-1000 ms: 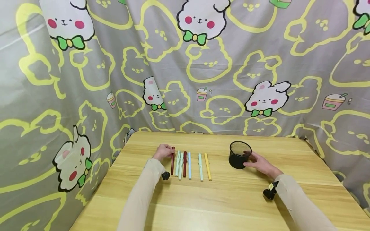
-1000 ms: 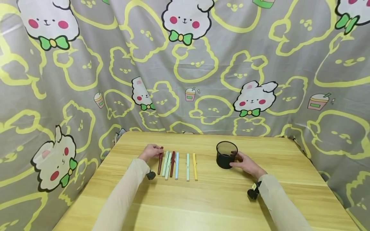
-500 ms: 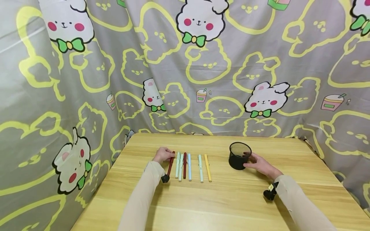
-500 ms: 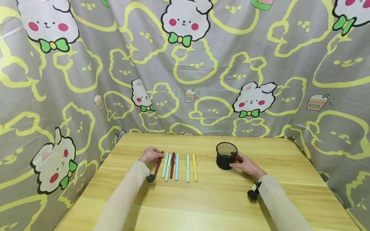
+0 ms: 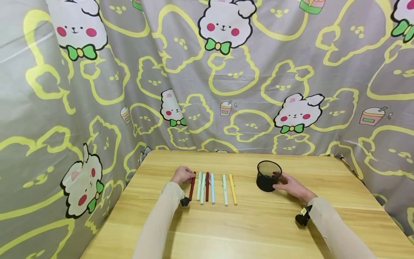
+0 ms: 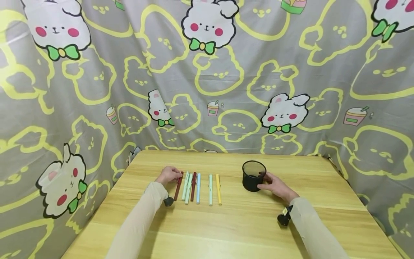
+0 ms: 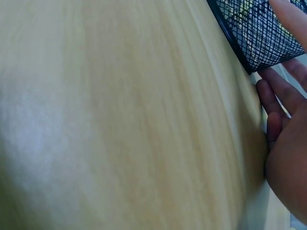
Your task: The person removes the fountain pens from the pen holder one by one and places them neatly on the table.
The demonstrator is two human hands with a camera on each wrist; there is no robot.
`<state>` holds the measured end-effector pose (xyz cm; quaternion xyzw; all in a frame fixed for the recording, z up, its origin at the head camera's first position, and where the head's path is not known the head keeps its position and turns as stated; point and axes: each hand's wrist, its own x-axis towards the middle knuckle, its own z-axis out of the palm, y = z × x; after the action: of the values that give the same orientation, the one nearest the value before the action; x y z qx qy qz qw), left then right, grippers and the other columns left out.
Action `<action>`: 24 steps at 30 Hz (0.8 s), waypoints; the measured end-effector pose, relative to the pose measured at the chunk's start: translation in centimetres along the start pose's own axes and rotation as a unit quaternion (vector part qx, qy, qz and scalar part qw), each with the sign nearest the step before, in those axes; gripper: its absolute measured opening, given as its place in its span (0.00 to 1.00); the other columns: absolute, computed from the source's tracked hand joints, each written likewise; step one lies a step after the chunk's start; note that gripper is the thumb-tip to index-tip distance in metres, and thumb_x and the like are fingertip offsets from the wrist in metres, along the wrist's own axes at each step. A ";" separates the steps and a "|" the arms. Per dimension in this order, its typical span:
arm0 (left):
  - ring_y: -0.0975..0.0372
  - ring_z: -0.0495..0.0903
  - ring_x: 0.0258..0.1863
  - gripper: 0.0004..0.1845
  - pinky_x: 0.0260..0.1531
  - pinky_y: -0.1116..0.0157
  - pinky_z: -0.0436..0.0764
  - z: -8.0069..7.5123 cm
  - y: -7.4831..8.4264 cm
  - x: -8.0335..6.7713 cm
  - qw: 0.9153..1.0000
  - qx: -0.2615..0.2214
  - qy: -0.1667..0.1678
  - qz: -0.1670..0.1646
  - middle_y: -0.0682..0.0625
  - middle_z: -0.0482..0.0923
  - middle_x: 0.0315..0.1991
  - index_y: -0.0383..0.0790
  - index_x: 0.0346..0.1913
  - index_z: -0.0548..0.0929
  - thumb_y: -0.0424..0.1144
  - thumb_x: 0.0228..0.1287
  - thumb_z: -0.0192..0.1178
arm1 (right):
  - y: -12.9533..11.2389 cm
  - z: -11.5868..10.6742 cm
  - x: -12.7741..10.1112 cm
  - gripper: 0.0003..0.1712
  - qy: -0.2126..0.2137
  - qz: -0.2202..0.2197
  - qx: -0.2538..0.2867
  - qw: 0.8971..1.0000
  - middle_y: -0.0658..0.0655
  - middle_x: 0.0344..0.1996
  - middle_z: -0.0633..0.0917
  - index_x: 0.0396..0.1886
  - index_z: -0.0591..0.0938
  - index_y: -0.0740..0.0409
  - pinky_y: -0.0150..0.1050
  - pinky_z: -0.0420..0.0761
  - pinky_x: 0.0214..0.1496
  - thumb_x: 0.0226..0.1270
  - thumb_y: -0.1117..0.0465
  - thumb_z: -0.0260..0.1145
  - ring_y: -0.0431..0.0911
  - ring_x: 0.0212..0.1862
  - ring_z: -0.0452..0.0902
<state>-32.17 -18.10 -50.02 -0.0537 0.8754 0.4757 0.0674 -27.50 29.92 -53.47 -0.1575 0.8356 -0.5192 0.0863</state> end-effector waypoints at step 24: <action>0.54 0.77 0.36 0.19 0.33 0.58 0.76 -2.1 0.6 -3.4 0.997 0.060 -0.049 0.015 0.41 0.78 0.40 0.31 0.49 0.76 0.46 0.70 0.54 | -0.8 -0.3 -0.2 0.43 0.014 0.003 -0.007 1.000 0.72 0.61 0.70 0.68 0.61 0.69 0.64 0.57 0.63 0.60 0.56 0.70 0.68 0.63 0.60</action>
<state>-29.03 -19.43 -47.81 -0.0136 0.8988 0.4252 0.1062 -27.26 29.90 -52.63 -0.1479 0.8411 -0.5148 0.0752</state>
